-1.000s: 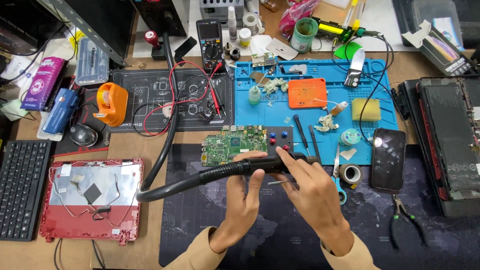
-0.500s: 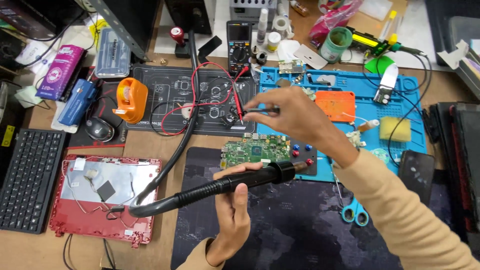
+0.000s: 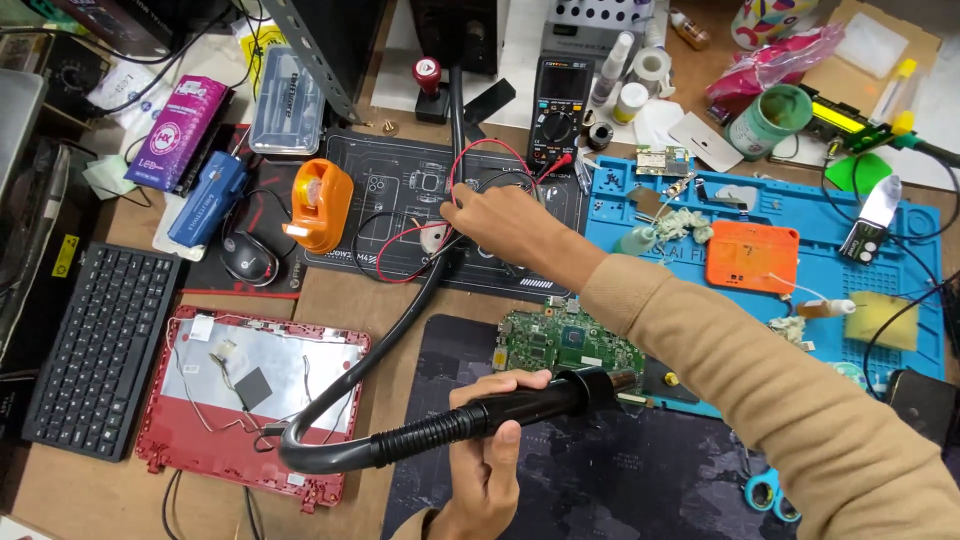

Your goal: Testing a motherboard with a multimeter and using a heat gun for component repair on an electronics workbench.

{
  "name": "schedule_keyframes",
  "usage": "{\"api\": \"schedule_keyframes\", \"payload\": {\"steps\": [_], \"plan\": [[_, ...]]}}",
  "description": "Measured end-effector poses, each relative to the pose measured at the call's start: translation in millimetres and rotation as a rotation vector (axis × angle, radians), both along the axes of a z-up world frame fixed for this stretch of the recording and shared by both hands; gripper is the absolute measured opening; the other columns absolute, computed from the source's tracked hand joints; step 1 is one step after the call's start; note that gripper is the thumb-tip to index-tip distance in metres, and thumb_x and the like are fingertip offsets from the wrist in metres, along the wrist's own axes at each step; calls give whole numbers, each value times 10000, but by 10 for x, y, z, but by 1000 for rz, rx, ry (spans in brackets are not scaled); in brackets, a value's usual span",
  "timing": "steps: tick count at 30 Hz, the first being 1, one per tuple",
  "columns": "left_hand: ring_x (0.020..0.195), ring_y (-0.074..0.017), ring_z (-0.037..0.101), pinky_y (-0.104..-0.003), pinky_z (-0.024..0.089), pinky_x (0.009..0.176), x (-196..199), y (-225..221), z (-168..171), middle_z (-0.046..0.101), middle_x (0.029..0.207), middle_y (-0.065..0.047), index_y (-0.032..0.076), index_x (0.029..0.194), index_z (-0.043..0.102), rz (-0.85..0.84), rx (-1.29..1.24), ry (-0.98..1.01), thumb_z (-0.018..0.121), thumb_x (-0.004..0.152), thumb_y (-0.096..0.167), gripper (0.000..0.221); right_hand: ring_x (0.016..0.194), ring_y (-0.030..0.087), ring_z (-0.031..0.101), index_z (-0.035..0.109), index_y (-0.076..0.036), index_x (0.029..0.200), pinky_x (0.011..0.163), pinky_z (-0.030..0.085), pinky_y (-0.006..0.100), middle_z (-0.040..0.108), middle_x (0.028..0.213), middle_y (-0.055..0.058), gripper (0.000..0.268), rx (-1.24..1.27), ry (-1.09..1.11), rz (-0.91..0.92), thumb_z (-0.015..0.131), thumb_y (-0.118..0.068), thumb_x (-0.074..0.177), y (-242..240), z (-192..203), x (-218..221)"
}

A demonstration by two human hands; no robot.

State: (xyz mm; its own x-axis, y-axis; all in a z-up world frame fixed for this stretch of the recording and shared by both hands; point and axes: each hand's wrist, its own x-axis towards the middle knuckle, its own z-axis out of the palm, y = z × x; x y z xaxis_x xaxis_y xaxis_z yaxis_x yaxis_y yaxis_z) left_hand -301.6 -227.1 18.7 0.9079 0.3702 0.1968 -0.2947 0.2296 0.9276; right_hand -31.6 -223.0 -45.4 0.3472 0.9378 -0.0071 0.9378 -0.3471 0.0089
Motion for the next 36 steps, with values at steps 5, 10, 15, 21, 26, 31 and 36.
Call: {"api": "schedule_keyframes", "payload": {"steps": [5, 10, 15, 21, 26, 31, 36], "plan": [[1189, -375, 645, -524, 539, 1087, 23, 34, -49, 638, 1202, -209, 32, 1236, 465, -8, -1, -22, 471, 1093, 252, 263, 406, 256, 612, 648, -39, 958, 309, 460, 400, 613, 959, 130, 143, 47, -171, 41, 639, 79, 879, -94, 39, 56], [1176, -373, 642, -525, 546, 1090, 51, -36, -42, 641, 1197, -210, 22, 1225, 468, -7, 20, -25, 462, 1094, 268, 279, 527, 317, 686, 677, -25, 1000, 368, 526, 453, 612, 1070, 158, 109, 53, -38, 3, 701, -92, 917, -133, 19, 56], [1177, -366, 652, -503, 554, 1076, 51, -47, -29, 635, 1204, -213, 20, 1227, 462, -23, 32, -26, 466, 1091, 259, 275, 698, 377, 729, 675, -19, 1090, 472, 584, 508, 608, 1131, 158, 294, -17, 68, -10, 735, -223, 887, -129, -16, 30], [1185, -385, 649, -531, 544, 1094, 64, -30, -29, 635, 1204, -205, 36, 1224, 466, -16, 23, -3, 469, 1093, 284, 280, 622, 356, 707, 641, -59, 1153, 433, 550, 492, 596, 1160, 139, 317, 49, 39, -28, 753, -236, 915, -271, 33, 87], [1189, -372, 649, -523, 554, 1093, 52, -8, -29, 624, 1218, -192, 46, 1245, 460, -13, 43, -19, 451, 1102, 281, 276, 589, 255, 611, 587, -56, 925, 420, 495, 388, 671, 797, 103, 132, 590, 259, -338, 587, -129, 1035, -547, 306, 142], [1181, -365, 649, -525, 552, 1096, 86, -52, -54, 622, 1219, -191, 50, 1244, 462, -17, 56, -31, 446, 1105, 274, 265, 536, 128, 521, 613, -81, 777, 523, 411, 342, 618, 621, 32, 325, 826, 527, -658, 591, -211, 1074, -661, 480, 218], [1171, -370, 660, -530, 563, 1085, 65, -101, -19, 629, 1208, -187, 51, 1237, 469, -14, 52, -27, 458, 1101, 279, 265, 597, 44, 640, 635, -126, 706, 697, 519, 289, 710, 581, 2, 368, 872, 697, -745, 611, -284, 1037, -567, 534, 336]]}}
